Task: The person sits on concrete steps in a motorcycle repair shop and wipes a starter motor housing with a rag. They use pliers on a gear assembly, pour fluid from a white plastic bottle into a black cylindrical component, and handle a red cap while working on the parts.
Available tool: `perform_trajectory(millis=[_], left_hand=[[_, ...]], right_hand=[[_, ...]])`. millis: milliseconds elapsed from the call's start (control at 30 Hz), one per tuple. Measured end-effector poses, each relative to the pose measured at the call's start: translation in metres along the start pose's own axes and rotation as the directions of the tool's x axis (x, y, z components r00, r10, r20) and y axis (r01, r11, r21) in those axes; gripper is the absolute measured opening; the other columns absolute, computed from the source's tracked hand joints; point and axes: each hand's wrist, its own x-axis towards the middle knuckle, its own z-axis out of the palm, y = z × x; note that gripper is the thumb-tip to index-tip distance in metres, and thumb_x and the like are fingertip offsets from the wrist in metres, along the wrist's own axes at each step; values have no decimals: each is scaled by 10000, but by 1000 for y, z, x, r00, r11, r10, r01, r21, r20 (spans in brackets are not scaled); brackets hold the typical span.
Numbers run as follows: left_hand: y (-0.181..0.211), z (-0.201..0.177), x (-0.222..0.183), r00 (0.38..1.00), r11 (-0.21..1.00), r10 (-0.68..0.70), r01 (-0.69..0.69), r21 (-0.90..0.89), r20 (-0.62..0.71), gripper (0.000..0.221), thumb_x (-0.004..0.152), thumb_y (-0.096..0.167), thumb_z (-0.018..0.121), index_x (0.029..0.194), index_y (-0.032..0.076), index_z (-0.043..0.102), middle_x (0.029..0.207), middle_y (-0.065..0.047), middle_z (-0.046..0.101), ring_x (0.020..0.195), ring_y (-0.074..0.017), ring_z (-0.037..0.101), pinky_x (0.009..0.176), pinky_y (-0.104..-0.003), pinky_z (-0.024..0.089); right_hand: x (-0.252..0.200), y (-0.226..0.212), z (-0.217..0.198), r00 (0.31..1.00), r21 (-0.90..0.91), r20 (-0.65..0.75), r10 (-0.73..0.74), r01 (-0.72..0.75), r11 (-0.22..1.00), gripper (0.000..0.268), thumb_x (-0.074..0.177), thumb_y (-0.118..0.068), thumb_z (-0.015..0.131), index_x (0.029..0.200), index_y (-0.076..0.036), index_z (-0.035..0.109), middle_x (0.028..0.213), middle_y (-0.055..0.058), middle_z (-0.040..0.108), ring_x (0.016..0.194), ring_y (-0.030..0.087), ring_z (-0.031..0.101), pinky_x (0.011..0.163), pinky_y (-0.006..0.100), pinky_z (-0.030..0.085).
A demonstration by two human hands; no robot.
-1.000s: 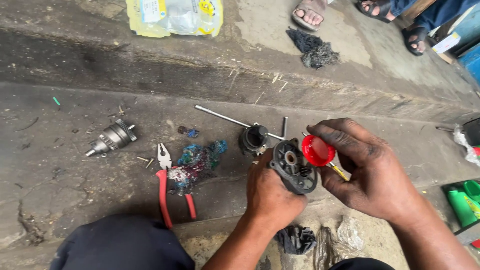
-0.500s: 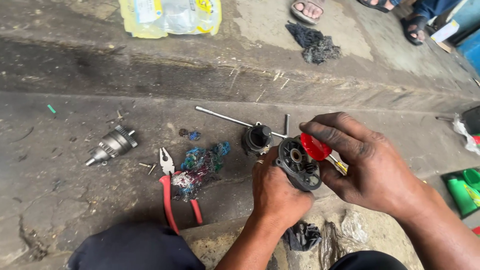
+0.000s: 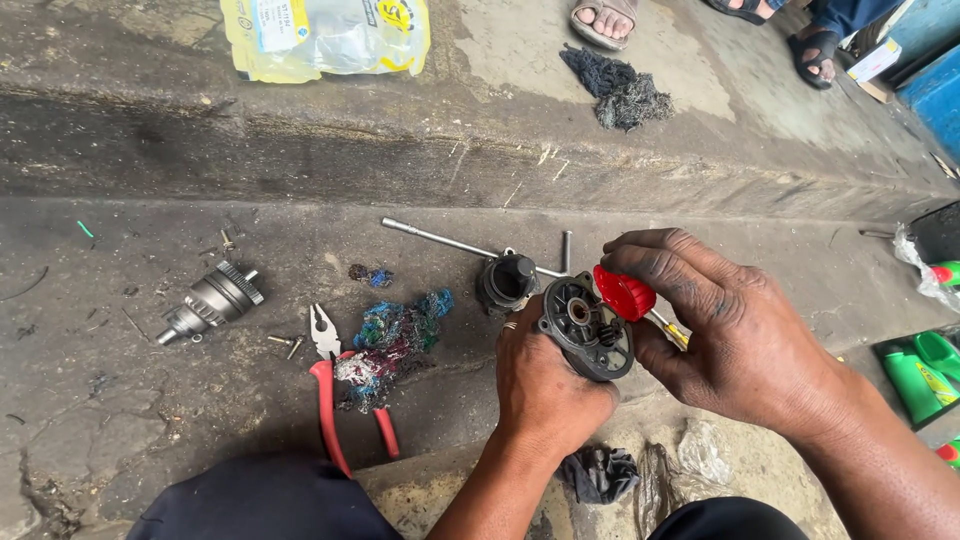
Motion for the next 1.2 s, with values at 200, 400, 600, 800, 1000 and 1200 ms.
perform_trajectory(millis=[200,400,600,800,1000,1200], left_hand=[[-1,-1,0,1000,1000,1,-1,-8,-2,539,605,54,815,1110,93,627,1037,-89,678,1053,-308,664,925,-485,493],[1,-3,0,999,999,-42,41,30,23,607,572,58,825,1145,100,629,1061,-88,664,1077,-307,639,961,-484,464],[1,-2,-1,1000,1000,-8,8,28,-1,597,558,46,833,1119,98,635,1063,-94,668,1086,-318,634,968,-491,453],[9,-7,0,999,998,-29,30,-50,12,489,589,42,805,1050,98,652,1034,-89,698,1044,-308,681,920,-451,521],[12,-9,0,1000,998,2,-2,-70,4,456,584,53,816,1001,92,636,993,-89,699,992,-314,700,870,-454,530],[10,-6,-3,998,997,44,-46,-65,-42,462,584,47,815,1019,94,667,1005,-88,717,1002,-307,701,879,-442,539]], right_hand=[[2,-4,-6,999,-30,-19,-35,34,999,581,675,-39,761,1239,-79,627,1263,124,668,1038,310,730,770,386,625],[4,-8,-14,998,-75,-31,-60,58,995,601,664,-18,743,1252,-81,639,1270,129,665,1022,315,728,735,375,625],[6,-15,-19,997,-89,-44,-69,65,994,603,669,-11,750,1258,-90,647,1269,129,666,1020,307,732,711,357,630],[6,-19,-22,990,-108,-64,-124,117,987,605,680,-17,765,1269,-96,650,1260,119,671,1038,303,730,753,365,630],[4,-20,-26,992,-133,-56,-115,107,985,617,680,-19,775,1277,-112,651,1262,116,673,1029,282,734,733,352,633],[1,-22,-38,991,-136,-82,-102,90,987,605,711,-25,765,1296,-121,642,1293,122,656,1100,273,723,784,326,650]])
